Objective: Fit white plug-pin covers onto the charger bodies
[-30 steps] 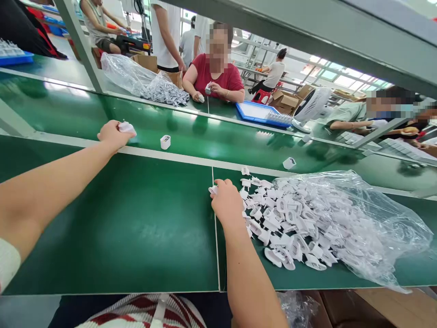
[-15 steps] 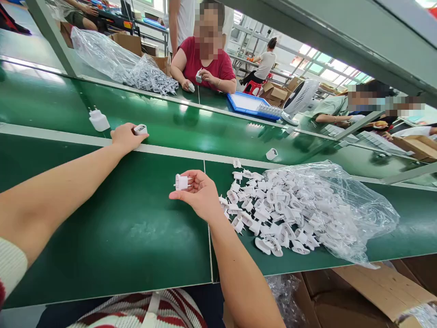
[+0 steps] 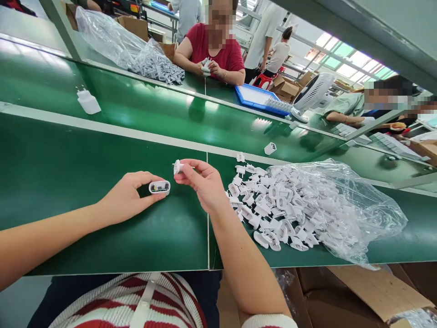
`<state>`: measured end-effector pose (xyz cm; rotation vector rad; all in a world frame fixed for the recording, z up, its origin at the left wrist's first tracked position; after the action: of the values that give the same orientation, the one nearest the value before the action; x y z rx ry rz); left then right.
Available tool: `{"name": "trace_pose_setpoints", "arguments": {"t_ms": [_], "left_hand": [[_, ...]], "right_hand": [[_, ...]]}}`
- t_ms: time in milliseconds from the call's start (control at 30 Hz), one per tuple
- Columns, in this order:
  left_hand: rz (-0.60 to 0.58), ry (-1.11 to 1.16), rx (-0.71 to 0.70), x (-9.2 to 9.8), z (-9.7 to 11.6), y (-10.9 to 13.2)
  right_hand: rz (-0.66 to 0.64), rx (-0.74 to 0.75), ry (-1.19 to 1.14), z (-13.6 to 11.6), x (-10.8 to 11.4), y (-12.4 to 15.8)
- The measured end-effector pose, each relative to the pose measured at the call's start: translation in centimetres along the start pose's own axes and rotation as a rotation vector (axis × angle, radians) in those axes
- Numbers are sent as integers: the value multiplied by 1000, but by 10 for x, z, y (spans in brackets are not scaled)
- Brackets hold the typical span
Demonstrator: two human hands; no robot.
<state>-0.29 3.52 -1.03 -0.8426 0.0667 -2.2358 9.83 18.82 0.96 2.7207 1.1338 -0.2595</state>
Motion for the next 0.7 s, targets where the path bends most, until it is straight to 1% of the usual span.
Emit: {"name": "trace_pose_setpoints", "arguments": {"t_ms": [67,200,300,367,433,500,567,700], "left_hand": [[-4,1,-25,-5,-4,4],[-10,-12,-72,-11,-17,-2],[-29,-2,-71,-13,-21,-4],[-40,11,-62,-12,-21,-4],[-49,19,-50,-12,-21,-4],[-49,25,-38,-12,-21,-4],[-46,38,-35,-12,-22,-4],[-40,57,-55,-12,-23,-5]], "right_hand": [[-22,107,110,-11,-7,0],[-31,419,477,-24,-21,4],[0,604,597,-26,-22,12],[-24,701,680,-25,-23,20],[-79,792,786,-23,-26,28],[-125,856,867,-20,-32,35],[-159,890,927,-16,-38,38],[-222,898,975,-4,-46,38]]}}
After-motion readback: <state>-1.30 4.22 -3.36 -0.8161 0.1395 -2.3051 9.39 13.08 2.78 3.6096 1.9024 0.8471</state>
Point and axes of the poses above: each hand's wrist, its own y-axis away from the middle knuckle, its own x-axis out of the back of the hand, z = x × y, the point moved 7 cm from there along -y, towards the middle knuckle, and after that the axes turned 15 degrees about z, right-handed, at the moved point
